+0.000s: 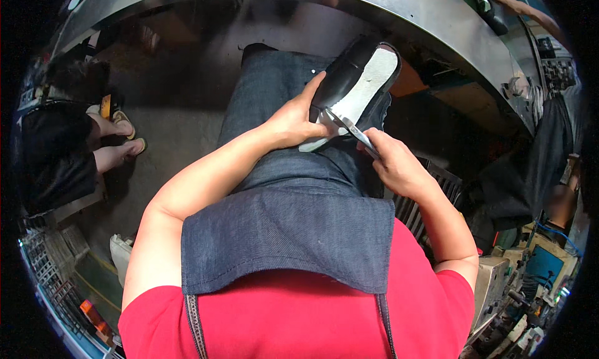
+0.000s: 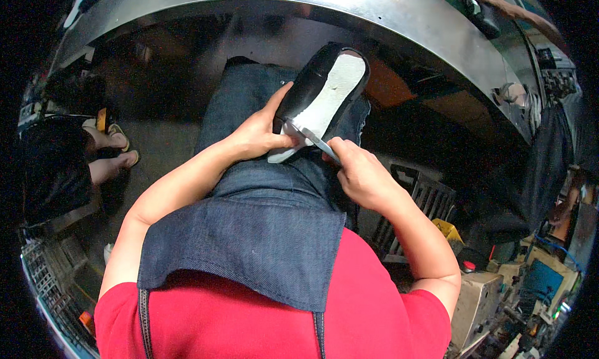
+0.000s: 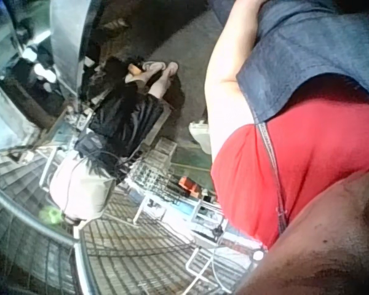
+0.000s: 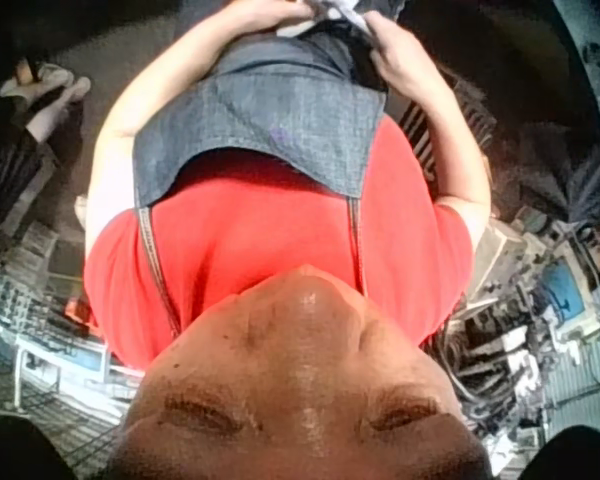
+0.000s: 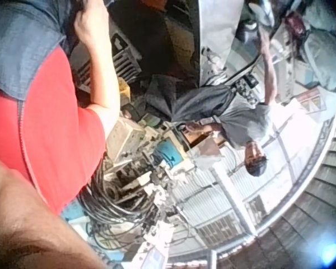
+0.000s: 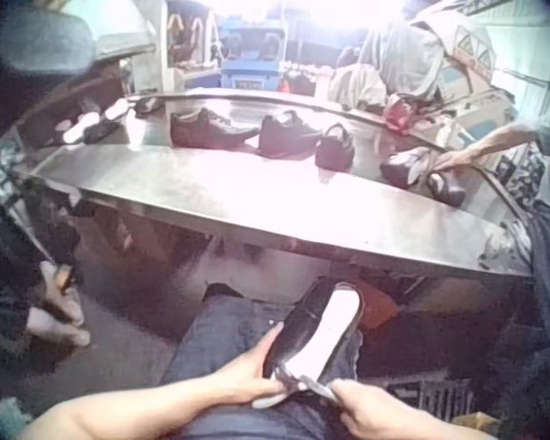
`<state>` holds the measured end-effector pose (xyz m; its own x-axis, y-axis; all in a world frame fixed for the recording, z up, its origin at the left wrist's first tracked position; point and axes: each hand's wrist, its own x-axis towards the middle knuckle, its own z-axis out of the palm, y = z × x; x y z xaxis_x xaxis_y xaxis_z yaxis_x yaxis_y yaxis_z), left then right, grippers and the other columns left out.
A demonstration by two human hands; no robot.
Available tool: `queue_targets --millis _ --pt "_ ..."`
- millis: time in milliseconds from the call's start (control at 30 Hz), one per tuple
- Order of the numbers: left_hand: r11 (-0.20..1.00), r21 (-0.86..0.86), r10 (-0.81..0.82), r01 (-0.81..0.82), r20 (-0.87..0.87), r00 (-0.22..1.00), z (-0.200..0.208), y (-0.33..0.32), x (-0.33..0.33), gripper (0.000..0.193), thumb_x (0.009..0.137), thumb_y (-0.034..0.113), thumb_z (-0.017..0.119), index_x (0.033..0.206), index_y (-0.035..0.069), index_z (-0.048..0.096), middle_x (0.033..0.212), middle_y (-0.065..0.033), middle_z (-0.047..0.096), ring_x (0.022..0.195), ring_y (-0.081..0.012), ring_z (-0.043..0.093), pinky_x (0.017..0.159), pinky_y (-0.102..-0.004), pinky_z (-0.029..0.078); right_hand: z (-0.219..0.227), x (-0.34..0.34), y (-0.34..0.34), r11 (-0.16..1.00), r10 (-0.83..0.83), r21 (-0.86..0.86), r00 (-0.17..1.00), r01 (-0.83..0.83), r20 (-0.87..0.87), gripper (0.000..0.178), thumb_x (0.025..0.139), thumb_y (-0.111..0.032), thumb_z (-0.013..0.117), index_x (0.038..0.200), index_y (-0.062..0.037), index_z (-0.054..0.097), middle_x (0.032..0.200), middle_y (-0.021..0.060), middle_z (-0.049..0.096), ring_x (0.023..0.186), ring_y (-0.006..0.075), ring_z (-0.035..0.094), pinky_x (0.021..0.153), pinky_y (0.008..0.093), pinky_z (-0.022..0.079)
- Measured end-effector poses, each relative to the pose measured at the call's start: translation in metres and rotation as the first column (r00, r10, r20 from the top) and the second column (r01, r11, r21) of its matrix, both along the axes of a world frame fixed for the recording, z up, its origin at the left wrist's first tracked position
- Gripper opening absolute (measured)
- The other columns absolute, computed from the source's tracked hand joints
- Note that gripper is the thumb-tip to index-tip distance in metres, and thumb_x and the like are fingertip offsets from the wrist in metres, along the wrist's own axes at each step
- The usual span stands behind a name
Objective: Using specialized pliers to stretch and pull shoe upper material over the last on a production line.
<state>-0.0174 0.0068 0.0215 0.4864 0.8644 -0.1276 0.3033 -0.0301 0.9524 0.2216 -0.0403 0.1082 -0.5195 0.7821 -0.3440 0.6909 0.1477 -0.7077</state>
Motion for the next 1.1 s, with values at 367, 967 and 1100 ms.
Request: queue_targets --millis 367,967,1100 --pt "0.999 0.038 0.036 -0.03 -0.167 0.985 0.008 -0.001 0.01 0.108 0.069 0.022 0.079 0.152 0.004 0.013 0.129 -0.0331 0.049 0.121 -0.0404 0.052 0.103 -0.0391 0.04 0.017 -0.003 0.006 0.993 0.086 0.06 0.975 -0.1 0.205 0.032 0.076 0.005 0.051 0.106 -0.0031 0.042 0.095 0.0239 0.054 0.095 0.0445 0.055 0.081 0.05 0.044" --pt "0.982 -0.16 -0.067 0.096 0.18 0.981 -0.008 0.011 0.004 0.106 0.081 0.044 0.074 0.155 0.012 0.005 0.15 -0.0268 0.031 0.14 -0.0359 0.032 0.114 -0.0379 0.028 -0.073 0.038 0.01 0.898 0.115 0.415 0.988 -0.148 0.103 0.025 0.071 0.004 0.056 0.09 -0.0044 0.043 0.08 0.0181 0.052 0.077 0.0412 0.055 0.066 0.0461 0.046" --pt "0.98 -0.197 0.002 0.036 0.191 0.982 -0.003 0.01 0.007 0.101 0.084 0.049 0.069 0.155 0.014 0.006 0.148 -0.0279 0.033 0.138 -0.0356 0.035 0.113 -0.038 0.028 -0.071 0.036 0.004 0.859 0.127 0.491 0.99 -0.144 0.069 0.028 0.068 0.006 0.056 0.09 -0.0036 0.043 0.08 0.0178 0.051 0.077 0.0414 0.054 0.065 0.0469 0.045"
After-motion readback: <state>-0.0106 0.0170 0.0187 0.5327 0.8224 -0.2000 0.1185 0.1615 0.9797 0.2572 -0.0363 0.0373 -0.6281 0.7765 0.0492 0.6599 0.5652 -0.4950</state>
